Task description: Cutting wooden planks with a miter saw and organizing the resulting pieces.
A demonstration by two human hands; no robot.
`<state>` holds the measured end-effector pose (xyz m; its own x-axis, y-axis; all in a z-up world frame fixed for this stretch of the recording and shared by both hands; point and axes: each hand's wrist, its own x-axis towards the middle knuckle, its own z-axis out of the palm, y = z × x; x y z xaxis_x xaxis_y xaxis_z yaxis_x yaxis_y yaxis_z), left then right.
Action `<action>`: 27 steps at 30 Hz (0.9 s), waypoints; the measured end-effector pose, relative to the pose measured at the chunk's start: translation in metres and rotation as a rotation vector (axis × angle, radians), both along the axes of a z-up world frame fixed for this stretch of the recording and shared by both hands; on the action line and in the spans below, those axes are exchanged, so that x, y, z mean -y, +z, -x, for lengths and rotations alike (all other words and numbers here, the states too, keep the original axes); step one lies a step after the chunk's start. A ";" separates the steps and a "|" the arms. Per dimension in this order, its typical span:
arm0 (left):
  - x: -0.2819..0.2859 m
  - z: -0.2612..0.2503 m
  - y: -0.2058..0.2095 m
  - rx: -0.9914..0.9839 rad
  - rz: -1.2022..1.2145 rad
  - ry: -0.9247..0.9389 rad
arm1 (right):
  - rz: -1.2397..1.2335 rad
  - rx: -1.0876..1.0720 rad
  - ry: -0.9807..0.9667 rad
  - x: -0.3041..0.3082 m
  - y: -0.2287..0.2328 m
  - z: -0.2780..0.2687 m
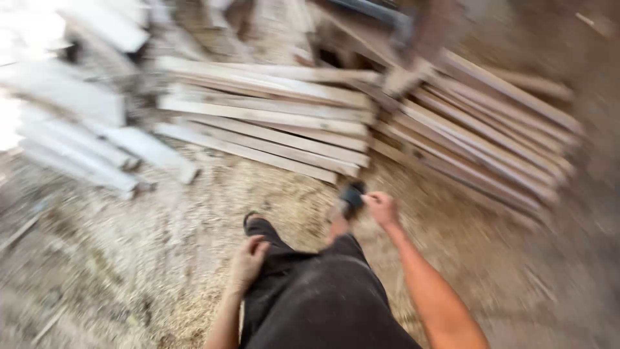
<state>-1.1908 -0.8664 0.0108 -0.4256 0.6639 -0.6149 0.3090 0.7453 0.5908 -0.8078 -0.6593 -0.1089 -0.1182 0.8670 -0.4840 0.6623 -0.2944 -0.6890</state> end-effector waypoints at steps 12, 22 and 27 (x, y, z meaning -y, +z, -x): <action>-0.145 0.175 -0.261 0.243 0.181 -0.570 | -0.059 0.330 0.115 -0.167 -0.227 0.249; -0.234 0.228 -0.381 0.315 0.378 -0.656 | -0.170 0.442 0.613 -0.290 -0.446 0.438; -0.263 0.212 -0.389 0.289 0.403 -1.048 | -0.344 0.509 0.669 -0.403 -0.468 0.470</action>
